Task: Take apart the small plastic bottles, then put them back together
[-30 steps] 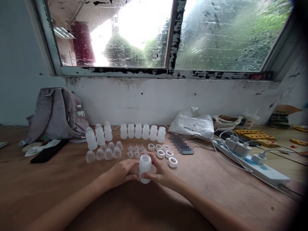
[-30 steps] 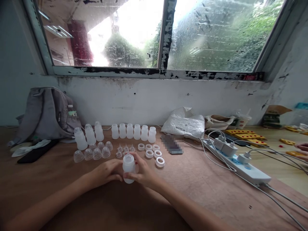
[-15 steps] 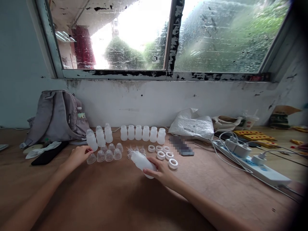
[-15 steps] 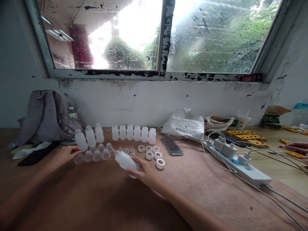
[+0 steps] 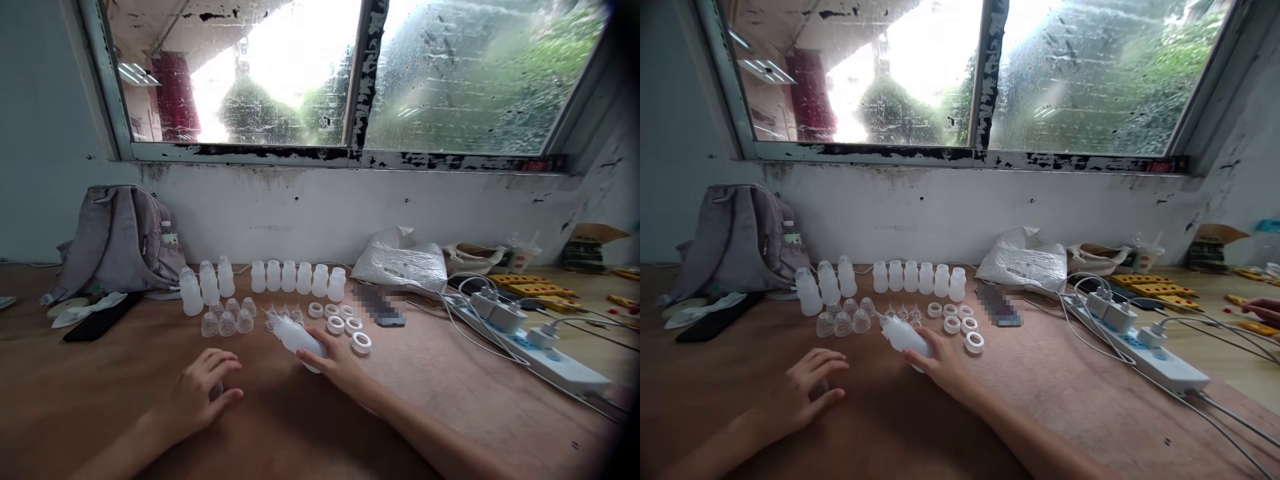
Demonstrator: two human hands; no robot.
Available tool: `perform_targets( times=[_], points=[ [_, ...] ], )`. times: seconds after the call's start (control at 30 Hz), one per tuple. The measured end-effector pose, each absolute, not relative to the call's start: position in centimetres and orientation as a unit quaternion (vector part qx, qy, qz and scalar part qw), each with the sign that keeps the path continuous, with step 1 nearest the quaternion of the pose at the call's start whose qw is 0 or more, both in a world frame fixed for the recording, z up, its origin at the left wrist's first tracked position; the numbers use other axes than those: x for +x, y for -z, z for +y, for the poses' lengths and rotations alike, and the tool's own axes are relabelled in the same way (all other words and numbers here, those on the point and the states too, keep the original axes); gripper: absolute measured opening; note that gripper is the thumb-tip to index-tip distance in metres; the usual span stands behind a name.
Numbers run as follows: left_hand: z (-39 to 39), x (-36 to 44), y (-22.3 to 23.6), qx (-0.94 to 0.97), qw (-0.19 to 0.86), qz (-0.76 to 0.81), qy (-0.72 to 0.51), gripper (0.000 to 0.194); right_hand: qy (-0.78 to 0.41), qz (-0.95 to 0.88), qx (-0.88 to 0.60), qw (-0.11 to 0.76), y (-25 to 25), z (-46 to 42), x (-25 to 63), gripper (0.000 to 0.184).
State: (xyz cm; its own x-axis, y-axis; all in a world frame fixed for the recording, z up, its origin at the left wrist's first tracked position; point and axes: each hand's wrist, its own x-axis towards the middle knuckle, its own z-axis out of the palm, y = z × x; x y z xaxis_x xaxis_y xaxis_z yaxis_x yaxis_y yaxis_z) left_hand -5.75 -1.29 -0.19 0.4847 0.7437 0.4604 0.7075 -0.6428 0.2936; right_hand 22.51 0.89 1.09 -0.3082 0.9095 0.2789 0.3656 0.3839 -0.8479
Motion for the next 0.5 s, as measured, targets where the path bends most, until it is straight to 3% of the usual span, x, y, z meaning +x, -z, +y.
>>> perform_targets(
  times=[0.13,0.37,0.5],
  points=[
    [-1.6,-3.6,0.4,0.861,0.092,0.400,-0.301,0.019,-0.342,-0.737,-0.432,0.391,-0.9,0.9,22.4,0.036],
    [2.2,-0.7,-1.0,0.666,0.296,0.473,-0.496,0.019,-0.331,-0.709,-0.459,0.421,-1.2,1.1,22.7,0.031],
    [3.2,-0.1,0.5,0.626,0.347,0.501,-0.486,0.019,-0.344,-0.693,-0.470,0.424,-1.0,1.5,23.0,0.033]
  ],
)
